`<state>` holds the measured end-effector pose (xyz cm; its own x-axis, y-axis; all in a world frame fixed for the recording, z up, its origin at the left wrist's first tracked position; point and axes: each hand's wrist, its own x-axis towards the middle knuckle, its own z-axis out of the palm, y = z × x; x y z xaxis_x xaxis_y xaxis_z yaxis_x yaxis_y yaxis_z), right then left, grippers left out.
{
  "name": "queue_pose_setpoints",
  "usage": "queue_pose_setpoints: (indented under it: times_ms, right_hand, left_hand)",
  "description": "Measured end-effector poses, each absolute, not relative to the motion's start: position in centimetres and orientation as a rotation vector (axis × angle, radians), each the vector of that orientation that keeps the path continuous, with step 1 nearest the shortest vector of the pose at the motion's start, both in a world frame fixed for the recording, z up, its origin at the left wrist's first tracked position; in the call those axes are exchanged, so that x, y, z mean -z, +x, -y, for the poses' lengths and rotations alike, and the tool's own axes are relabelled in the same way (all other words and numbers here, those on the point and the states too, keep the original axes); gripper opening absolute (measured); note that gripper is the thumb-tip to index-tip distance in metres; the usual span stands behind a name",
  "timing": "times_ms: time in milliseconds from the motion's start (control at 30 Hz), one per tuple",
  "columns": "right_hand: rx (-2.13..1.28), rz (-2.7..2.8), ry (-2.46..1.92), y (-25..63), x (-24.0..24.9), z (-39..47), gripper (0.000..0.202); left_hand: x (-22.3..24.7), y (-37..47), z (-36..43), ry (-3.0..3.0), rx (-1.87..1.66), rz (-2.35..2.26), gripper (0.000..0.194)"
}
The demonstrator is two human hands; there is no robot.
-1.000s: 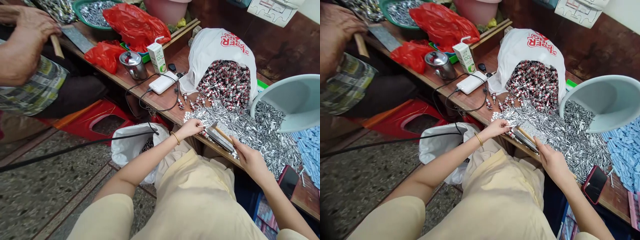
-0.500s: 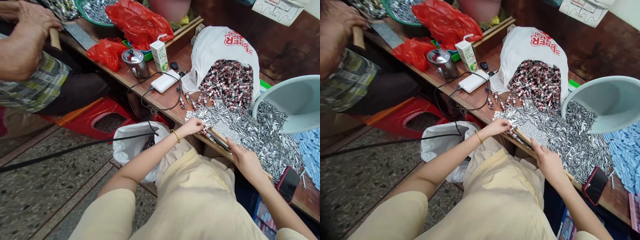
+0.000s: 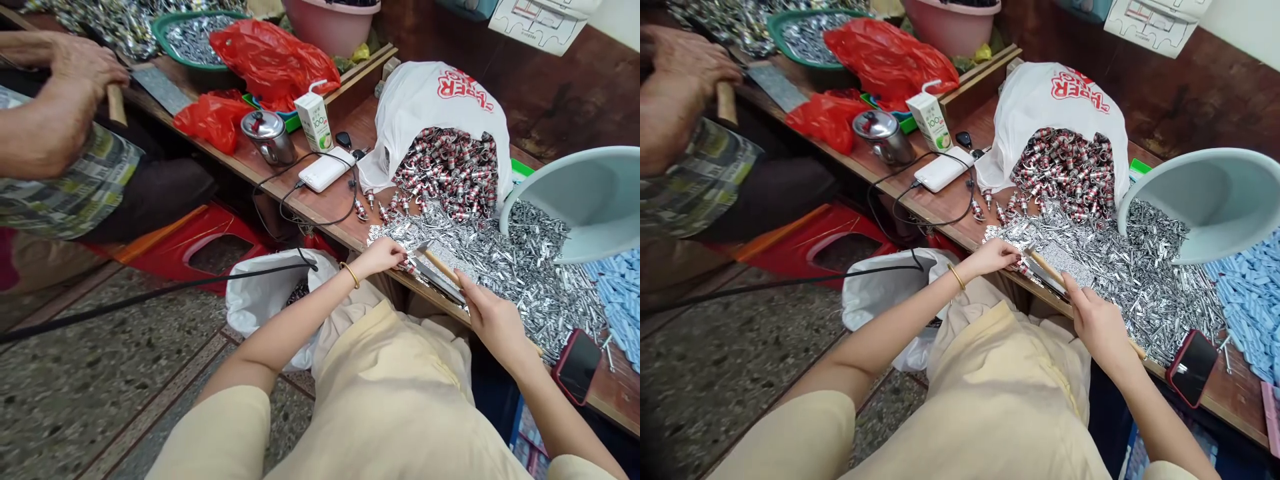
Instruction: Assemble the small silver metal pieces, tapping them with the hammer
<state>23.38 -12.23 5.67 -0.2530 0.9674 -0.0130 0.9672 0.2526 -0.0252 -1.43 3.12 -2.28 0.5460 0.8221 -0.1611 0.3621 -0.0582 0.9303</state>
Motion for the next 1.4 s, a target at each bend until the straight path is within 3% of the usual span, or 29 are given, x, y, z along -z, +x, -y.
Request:
queue_pose_setpoints:
  times_ms: [167, 300, 400, 533, 733, 1000, 1233, 1400]
  right_hand:
    - [-0.091, 2.468, -1.921, 23.7, -5.1, 12.1, 0.050]
    - [0.125, 2.281, -1.954, 25.1, -3.2, 12.8, 0.045]
    - [0.276, 2.202, -1.970, 25.9, -0.7, 13.5, 0.044]
    - [0.366, 2.073, -1.994, 27.1, 1.3, 12.8, 0.042]
    - [0.251, 1.855, -2.086, 31.6, 0.0, 8.3, 0.030]
    - [0.146, 1.997, -2.250, 33.7, 0.4, 4.1, 0.031]
    - [-0.182, 1.653, -1.845, 30.0, -2.5, 6.5, 0.028]
    - [-0.485, 1.869, -1.480, 22.5, -3.0, 6.7, 0.024]
  left_hand:
    - [2.0, -1.6, -2.7, 1.519, -0.536, -1.010, 0.013]
    - [1.0, -2.7, -1.5, 1.222, -0.695, -1.005, 0.028]
    - [0.6, -3.4, -0.9, 1.053, -0.879, -1.032, 0.016]
    - [0.1, -3.0, -0.7, 0.934, -0.913, -0.932, 0.020]
    - [0.3, -1.2, 0.2, 1.098, -0.892, -0.883, 0.032]
    - [2.4, 0.2, 1.6, 1.409, -1.043, -1.059, 0.024]
    - [2.8, -0.1, 2.0, 1.926, -1.222, -1.118, 0.016]
    - [3.5, 0.0, 2.0, 2.233, -1.207, -0.994, 0.017]
